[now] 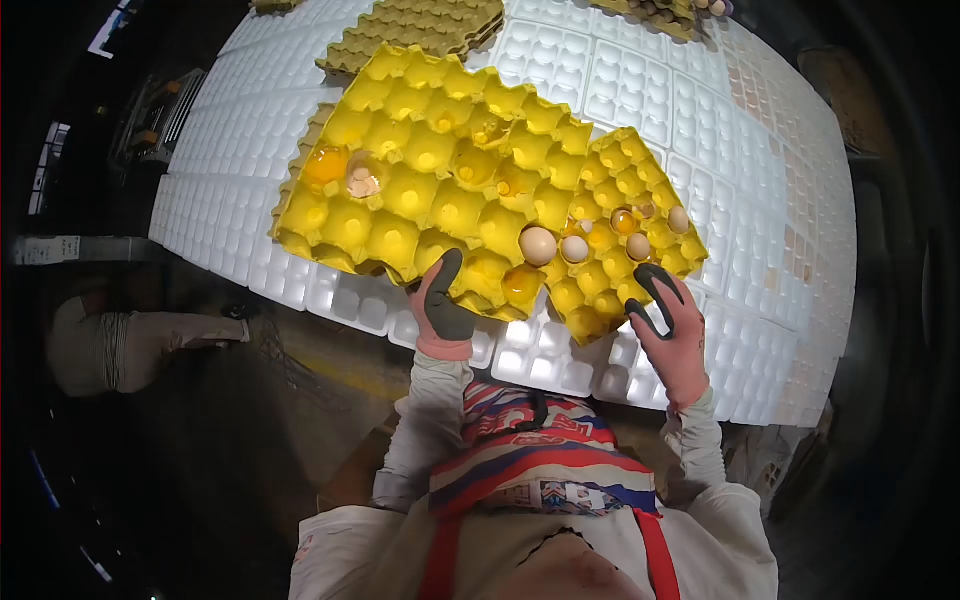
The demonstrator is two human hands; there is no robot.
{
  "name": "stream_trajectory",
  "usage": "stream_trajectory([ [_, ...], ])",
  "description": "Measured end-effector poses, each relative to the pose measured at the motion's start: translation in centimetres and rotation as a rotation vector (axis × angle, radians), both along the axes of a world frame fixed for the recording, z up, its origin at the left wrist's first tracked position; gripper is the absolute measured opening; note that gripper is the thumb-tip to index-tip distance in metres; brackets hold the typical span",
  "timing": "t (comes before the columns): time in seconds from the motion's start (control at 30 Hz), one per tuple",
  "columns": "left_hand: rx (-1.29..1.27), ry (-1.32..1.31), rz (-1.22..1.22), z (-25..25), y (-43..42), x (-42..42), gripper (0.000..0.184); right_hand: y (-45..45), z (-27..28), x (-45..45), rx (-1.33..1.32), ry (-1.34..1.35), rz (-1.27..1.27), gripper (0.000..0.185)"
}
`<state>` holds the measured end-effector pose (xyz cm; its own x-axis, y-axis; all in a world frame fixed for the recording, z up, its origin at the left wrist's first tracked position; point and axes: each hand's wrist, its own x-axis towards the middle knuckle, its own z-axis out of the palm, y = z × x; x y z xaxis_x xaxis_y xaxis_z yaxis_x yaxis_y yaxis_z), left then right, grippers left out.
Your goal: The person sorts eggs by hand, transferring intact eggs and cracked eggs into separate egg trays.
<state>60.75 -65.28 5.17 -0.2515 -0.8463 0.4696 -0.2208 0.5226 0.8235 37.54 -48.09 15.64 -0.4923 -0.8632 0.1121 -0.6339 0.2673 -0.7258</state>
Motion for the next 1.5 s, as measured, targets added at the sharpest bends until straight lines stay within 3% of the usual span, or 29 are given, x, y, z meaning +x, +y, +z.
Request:
stream_trajectory([
  [0.03,-0.14,-0.168,-0.007,0.0,-0.7,-1.1,0.04,-0.9,-0.1,-0.6,-0.013,-0.036,-0.031,0.044],
  [0.07,-0.189,-0.152,-0.038,0.8,-1.2,-2.9,0.042,-1.9,-0.2,-1.3,-0.043,-0.031,-0.041,0.046],
  [0.1,-0.145,-0.123,-0.09,1.5,-1.2,-4.5,0.029,-3.2,0.3,-1.7,-0.059,0.086,-0.035,0.05],
  [0.17,0.551,0.461,-0.202,3.4,-1.5,-9.2,0.028,-6.0,-0.5,-3.6,-0.036,0.18,0.0,0.059],
  [0.2,-0.258,-0.04,-0.176,2.2,-2.3,-10.0,0.029,-7.2,-0.6,-4.2,-0.023,0.195,-0.027,0.06],
  [0.23,-0.404,-0.098,-0.223,2.0,-3.0,-10.9,0.036,-7.9,-1.4,-5.0,0.045,0.324,-0.028,0.061],
  [0.3,0.421,0.413,-0.443,2.2,-2.7,-13.3,0.042,-8.1,-3.5,-6.8,0.078,0.264,0.008,0.052],
  [0.33,0.329,0.357,-0.457,4.1,-2.7,-13.5,0.045,-7.8,-4.3,-7.4,0.059,0.198,0.009,0.05],
  [0.47,0.362,0.19,-0.605,5.1,-4.2,-14.2,0.037,-5.3,-4.9,-10.0,0.09,-0.056,0.116,0.042],
  [0.5,0.267,0.143,-0.582,5.6,-4.3,-14.6,0.037,-4.7,-4.6,-10.2,0.119,-0.105,0.164,0.041],
  [0.57,0.073,0.059,-0.53,6.1,-4.7,-15.4,0.037,-3.7,-5.5,-10.0,0.116,0.168,0.15,0.049],
  [0.6,-0.337,-0.14,-0.463,5.5,-5.6,-15.3,0.04,-3.2,-5.5,-9.8,0.142,0.228,0.135,0.051],
  [0.7,-0.587,-0.225,-0.545,5.2,-6.6,-14.9,0.047,-2.1,-4.6,-10.8,0.285,0.228,0.112,0.056],
  [0.8,-0.251,-0.191,-0.719,5.3,-6.4,-15.1,0.051,-0.7,-3.7,-12.0,0.324,0.156,0.025,0.049],
  [0.83,-0.342,-0.191,-0.751,6.0,-6.5,-15.4,0.05,-0.5,-3.7,-12.0,0.336,0.149,-0.007,0.048],
  [0.93,-0.288,-0.193,-0.698,5.5,-6.2,-14.9,0.048,0.2,-4.3,-11.9,0.316,0.159,-0.07,0.047],
  [1.03,-0.356,-0.157,-0.568,4.5,-6.1,-14.1,0.046,1.6,-4.9,-10.1,0.204,-0.213,-0.359,0.042],
  [1.07,-0.356,-0.139,-0.522,4.1,-6.1,-13.8,0.044,2.3,-5.1,-9.3,0.221,-0.211,-0.465,0.041],
  [1.1,-0.303,-0.115,-0.482,3.7,-6.0,-13.3,0.041,3.6,-5.9,-8.0,0.147,-0.274,-0.533,0.039],
  [1.17,0.168,0.22,-0.471,4.6,-4.7,-12.9,0.038,5.2,-7.4,-5.0,0.096,-0.824,-0.76,0.04],
  [1.23,0.254,0.188,-0.313,2.0,-4.8,-11.3,0.042,6.1,-10.7,-3.0,0.073,-0.955,-0.813,0.048],
  [1.3,-0.449,-0.221,-0.233,0.9,-5.5,-9.3,0.038,4.5,-11.0,-1.6,0.027,-1.012,-0.86,0.057],
  [1.33,-0.507,-0.265,-0.175,0.6,-5.5,-8.3,0.037,3.7,-11.3,-1.2,0.007,-0.995,-0.845,0.06],
  [1.43,-0.025,0.067,-0.177,-0.4,-3.7,-7.4,0.046,2.8,-16.4,-0.3,-0.034,-0.6,-0.85,0.062],
  [1.5,0.145,0.234,-0.134,-0.5,-3.1,-7.1,0.051,3.1,-17.2,-0.6,-0.157,-0.794,-0.922,0.06],
])
